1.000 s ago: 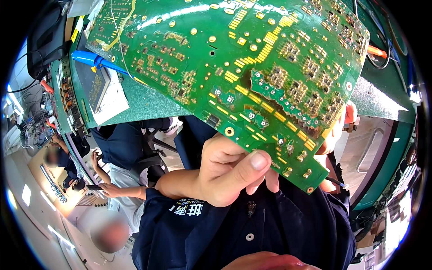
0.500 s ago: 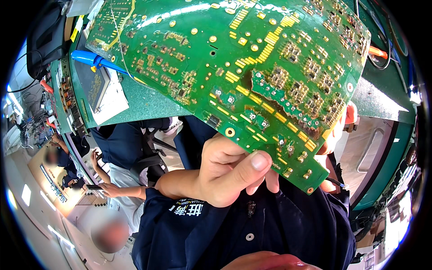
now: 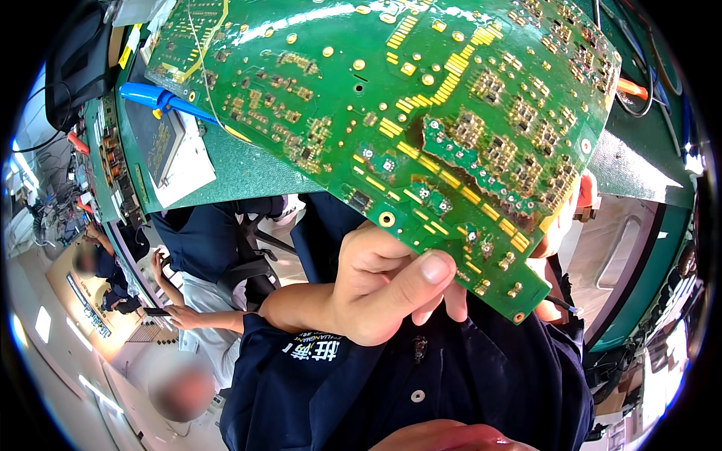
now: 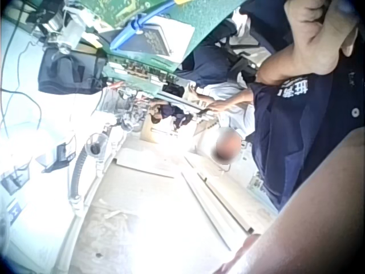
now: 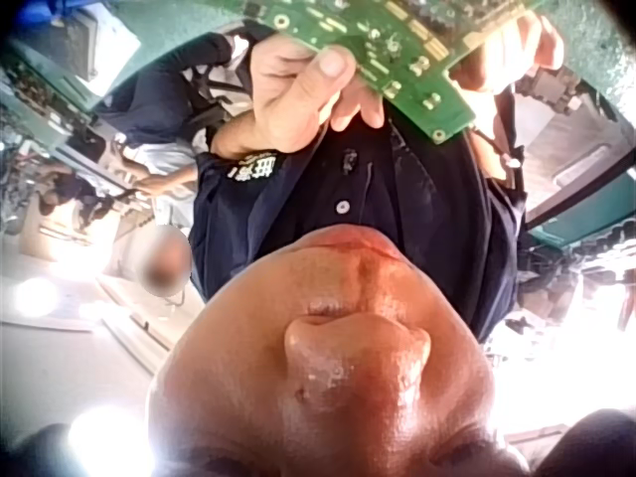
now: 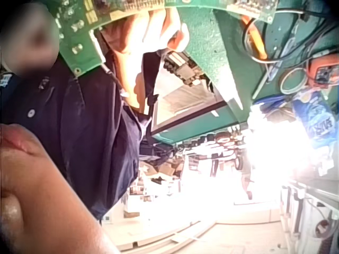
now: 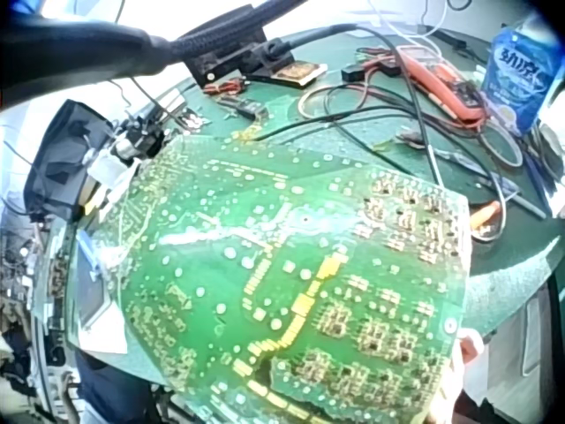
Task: The person uses a soldering iron and solder wire to solder components onto a large green circuit board, and at one point handles a desoldering pump.
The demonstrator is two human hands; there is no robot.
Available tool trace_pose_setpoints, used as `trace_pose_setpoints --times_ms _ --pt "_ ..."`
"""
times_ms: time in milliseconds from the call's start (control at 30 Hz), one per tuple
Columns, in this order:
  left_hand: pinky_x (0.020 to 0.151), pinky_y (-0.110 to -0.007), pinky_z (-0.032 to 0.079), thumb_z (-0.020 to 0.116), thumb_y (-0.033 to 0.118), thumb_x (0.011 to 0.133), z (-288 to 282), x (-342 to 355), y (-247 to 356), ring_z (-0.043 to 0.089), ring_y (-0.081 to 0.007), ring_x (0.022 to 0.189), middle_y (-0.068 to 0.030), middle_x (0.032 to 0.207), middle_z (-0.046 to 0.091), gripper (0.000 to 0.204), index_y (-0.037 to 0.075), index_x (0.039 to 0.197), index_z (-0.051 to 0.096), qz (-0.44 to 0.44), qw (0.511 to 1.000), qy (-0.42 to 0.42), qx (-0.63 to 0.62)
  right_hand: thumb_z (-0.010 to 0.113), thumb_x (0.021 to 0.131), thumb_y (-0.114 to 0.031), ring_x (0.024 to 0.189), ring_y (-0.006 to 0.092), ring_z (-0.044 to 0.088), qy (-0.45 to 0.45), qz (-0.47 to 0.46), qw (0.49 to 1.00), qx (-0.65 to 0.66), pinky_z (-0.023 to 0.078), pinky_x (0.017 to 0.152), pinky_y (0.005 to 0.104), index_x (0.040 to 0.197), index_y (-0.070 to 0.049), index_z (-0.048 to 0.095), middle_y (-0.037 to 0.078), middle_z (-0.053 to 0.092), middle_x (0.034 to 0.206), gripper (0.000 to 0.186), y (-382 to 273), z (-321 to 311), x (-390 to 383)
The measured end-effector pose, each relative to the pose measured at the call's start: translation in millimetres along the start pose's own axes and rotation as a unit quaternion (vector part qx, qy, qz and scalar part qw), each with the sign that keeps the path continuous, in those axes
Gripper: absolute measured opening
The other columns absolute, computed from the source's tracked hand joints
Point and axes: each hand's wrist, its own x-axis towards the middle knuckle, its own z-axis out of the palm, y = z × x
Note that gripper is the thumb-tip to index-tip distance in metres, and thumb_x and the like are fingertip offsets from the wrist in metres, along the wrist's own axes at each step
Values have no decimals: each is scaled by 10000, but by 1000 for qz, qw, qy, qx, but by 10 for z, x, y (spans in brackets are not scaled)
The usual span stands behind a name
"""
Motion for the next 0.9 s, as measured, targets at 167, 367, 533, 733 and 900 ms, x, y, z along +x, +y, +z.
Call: trace_pose_setpoints --times_ms 167,367,533,733,900 --pt "356 -209 424 455 166 980 11 27 41 624 -175 508 -259 855 648 303 -111 1022 568 -5 1000 -9 -1 662 628 -199 762 218 620 -21 49 999 -4 358 850 398 762 -78 649 70 679 837 181 -67 -45 17" --pt "362 -219 440 464 180 975 -1 14 19 604 -168 486 -258 850 645 312 -114 992 569 -6 1000 -7 2 653 629 -205 759 227 619 -52 -121 991 -37 366 834 403 762 -71 650 74 675 825 188 258 -56 -31" --pt "372 -225 451 462 179 975 -15 24 35 588 -163 472 -257 846 644 316 -120 997 561 -14 1000 -12 5 644 614 -203 753 231 617 -97 -12 994 -38 369 818 406 752 -68 641 77 673 833 194 -53 -143 184" --pt "361 -207 422 444 179 980 -18 13 34 601 -158 488 -260 864 649 323 -120 1018 557 -14 1000 -16 14 636 611 -203 751 236 615 -14 -151 988 -21 373 806 406 741 -71 632 77 671 833 186 332 -23 -68" --pt "352 -195 397 434 179 983 -36 0 3 617 -157 506 -263 876 653 322 -116 1024 559 -10 1000 -24 17 636 609 -216 750 235 615 51 -52 997 6 377 802 407 724 -74 630 73 668 812 183 196 141 -164"
